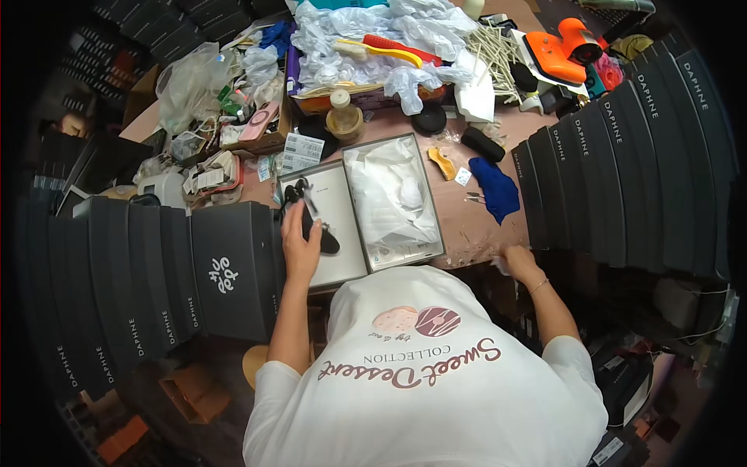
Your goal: Cleaning high-heeled shoes with a brush and packing them into boxes with wrapping paper and silica gel packets.
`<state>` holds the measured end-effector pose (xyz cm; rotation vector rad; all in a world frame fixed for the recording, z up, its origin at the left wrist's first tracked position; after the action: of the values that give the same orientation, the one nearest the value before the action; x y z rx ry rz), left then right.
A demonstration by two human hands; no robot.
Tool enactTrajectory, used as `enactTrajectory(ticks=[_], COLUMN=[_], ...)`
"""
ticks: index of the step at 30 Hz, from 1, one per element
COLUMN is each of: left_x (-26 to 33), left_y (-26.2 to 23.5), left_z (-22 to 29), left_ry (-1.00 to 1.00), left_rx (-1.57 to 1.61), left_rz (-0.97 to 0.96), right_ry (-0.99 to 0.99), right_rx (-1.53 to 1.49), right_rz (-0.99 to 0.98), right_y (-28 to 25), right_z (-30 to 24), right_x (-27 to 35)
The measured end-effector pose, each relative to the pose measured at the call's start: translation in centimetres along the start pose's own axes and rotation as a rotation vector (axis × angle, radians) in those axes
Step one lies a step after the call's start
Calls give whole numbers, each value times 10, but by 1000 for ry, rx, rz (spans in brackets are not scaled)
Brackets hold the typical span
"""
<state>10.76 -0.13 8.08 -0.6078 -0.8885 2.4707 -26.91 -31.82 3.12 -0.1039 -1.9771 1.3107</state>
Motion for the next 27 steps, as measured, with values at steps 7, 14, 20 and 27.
enactTrajectory(ticks=[7,14,20,27], left_x=[3,-24,-17,-40], left_y=[83,77,85,123], left_z=[61,19,35,17], left_ry=[446,89,292,220], left_rx=[-255,31,-7,-430], left_rz=[-449,-443,-485,-811], right_ry=[-149,-417,-515,-676], right_rx=[-216,-435,-359,-91], right_rz=[103,334,501,-154], right_y=[-41,13,19,-134], right_z=[-78,-229,-211,-195], right_x=[-17,-94,-126,-67])
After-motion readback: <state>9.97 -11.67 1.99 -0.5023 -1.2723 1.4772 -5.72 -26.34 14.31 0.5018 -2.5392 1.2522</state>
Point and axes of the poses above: each hand's wrist, its own x-axis away from the middle knuckle, its own y-axis out of the palm, z = x × y, the point moved 1 cm from there along -x, towards the middle knuckle, and after that the axes turned 1 degree about -x, right-handed, at the moved point
